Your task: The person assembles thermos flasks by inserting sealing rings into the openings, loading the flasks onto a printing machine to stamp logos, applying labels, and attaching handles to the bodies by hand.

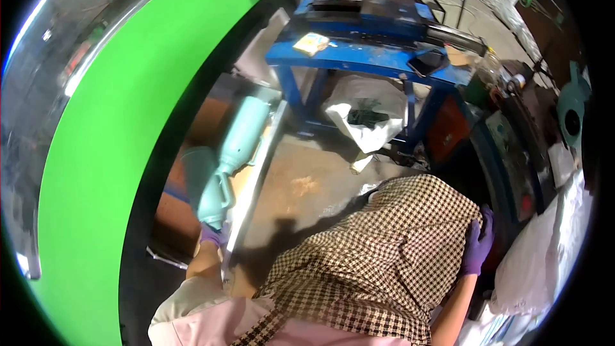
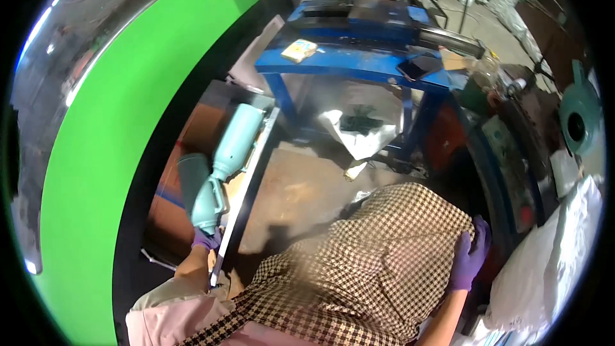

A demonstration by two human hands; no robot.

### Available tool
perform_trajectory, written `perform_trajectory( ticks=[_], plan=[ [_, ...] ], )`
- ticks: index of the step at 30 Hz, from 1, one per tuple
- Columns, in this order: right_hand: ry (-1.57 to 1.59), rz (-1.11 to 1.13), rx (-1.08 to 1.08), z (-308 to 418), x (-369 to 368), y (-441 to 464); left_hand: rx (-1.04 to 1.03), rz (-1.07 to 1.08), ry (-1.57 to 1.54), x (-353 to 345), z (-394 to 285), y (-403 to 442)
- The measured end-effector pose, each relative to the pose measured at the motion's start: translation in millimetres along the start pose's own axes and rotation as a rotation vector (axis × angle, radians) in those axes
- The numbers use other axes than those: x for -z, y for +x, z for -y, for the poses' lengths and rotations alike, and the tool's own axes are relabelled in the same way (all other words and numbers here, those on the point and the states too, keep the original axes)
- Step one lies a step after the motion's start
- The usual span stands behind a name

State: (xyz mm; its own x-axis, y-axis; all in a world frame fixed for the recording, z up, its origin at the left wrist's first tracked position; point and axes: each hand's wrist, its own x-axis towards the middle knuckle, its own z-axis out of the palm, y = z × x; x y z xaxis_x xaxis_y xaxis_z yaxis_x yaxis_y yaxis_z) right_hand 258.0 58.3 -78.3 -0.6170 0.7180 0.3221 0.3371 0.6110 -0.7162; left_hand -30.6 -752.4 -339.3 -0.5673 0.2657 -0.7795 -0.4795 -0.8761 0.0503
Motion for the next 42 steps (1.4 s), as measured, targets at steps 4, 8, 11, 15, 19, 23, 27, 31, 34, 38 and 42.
perform_trajectory(
  ticks=[4,8,11,15,19,23,27,31,34,38,42],
  plan=[
    [-0.068,-0.017,-0.055,0.9,7.4,0.8,-0.227,-0.106,0.216,-34.2,-32.6,-14.3],
    [0.139,-0.083,-0.127,-1.1,7.5,-2.3,-0.602,-0.409,0.703,-81.0,-61.3,-49.0],
    [0.066,-0.069,-0.053,-2.3,5.5,-2.7,-0.936,-0.75,1.285,-130.8,-50.4,-80.8],
    [-0.222,-0.094,0.238,46.8,1.7,2.9,-1.85,-0.155,1.618,-240.7,93.3,-134.0],
    [-0.163,0.05,0.597,132.9,-4.7,1.6,-2.003,0.924,1.765,-347.7,255.1,-183.8],
    [0.03,0.286,0.852,200.1,-30.0,-21.9,-0.978,1.046,1.827,-386.9,363.1,-199.5],
    [0.084,0.081,0.702,202.0,-44.6,-40.8,-1.01,1.514,1.837,-416.5,440.6,-183.7],
    [-0.131,-0.007,0.688,190.7,-24.5,-35.4,-1.04,1.688,1.866,-433.9,481.6,-185.4],
    [-0.152,0.013,0.697,170.9,-33.1,-38.1,-0.992,1.755,1.911,-437.9,495.6,-180.8],
    [-0.138,0.212,0.666,149.6,-39.1,-26.0,-1.058,1.872,1.948,-428.5,513.1,-163.4],
    [-0.21,0.541,0.396,138.5,-47.2,-42.6,-1.312,2.11,1.839,-405.2,522.4,-148.6]
  ],
)
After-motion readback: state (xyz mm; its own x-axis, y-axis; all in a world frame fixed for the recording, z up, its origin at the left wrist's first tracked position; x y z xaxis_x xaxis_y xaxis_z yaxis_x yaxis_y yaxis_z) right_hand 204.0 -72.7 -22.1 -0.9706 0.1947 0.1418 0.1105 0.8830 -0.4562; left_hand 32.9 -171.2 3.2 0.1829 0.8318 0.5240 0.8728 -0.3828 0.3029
